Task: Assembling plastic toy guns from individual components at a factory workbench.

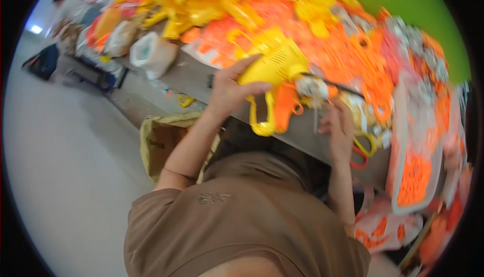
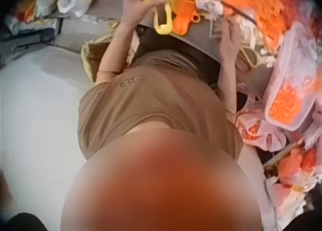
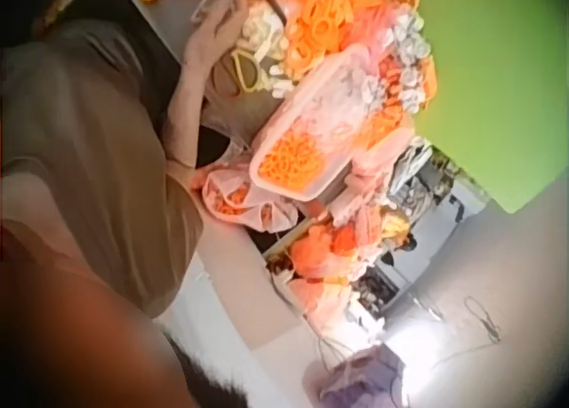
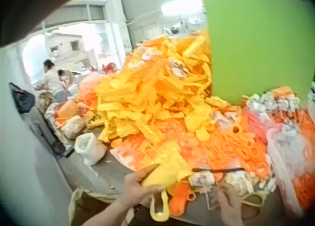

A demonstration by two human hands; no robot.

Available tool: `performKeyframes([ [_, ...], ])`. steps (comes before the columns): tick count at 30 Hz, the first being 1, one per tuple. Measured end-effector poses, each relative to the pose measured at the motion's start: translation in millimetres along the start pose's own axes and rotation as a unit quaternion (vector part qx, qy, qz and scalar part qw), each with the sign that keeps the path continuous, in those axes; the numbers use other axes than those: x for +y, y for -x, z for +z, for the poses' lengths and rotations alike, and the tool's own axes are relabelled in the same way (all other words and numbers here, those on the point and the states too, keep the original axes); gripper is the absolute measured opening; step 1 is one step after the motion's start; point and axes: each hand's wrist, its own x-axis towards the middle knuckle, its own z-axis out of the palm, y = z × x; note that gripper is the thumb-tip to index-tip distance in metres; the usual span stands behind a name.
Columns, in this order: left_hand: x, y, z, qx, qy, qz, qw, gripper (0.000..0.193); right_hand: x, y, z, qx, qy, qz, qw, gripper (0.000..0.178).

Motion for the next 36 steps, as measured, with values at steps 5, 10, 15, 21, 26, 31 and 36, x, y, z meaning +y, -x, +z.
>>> performKeyframes([
  [5, -33, -9, 16, -0.065, -0.084, 0.095, 0.99, 0.06, 14, 1, 11, 0.015, -0.036, 0.046, 0.998, 0.037],
  [10, -33, -13, 35, -0.12, -0.231, 0.122, 0.958, 0.062, 17, 0, 9, 0.008, -0.024, 0.067, 0.997, 0.04],
  [15, -31, -20, 48, -0.133, -0.269, 0.155, 0.941, 0.062, 14, -5, 7, 0.017, -0.056, 0.081, 0.995, 0.041],
  [21, -33, -21, 52, -0.153, -0.291, 0.161, 0.931, 0.061, 16, -7, 5, 0.001, -0.099, 0.11, 0.989, 0.043],
  [26, -31, -24, 51, -0.162, -0.298, 0.131, 0.932, 0.062, 14, -9, 4, -0.013, -0.107, 0.116, 0.987, 0.044],
  [31, -34, -26, 51, -0.159, -0.305, 0.144, 0.928, 0.062, 13, -10, 5, -0.012, -0.116, 0.122, 0.986, 0.044],
  [36, -34, -26, 51, -0.159, -0.292, 0.142, 0.932, 0.063, 11, -11, 6, -0.014, -0.129, 0.136, 0.982, 0.045],
])
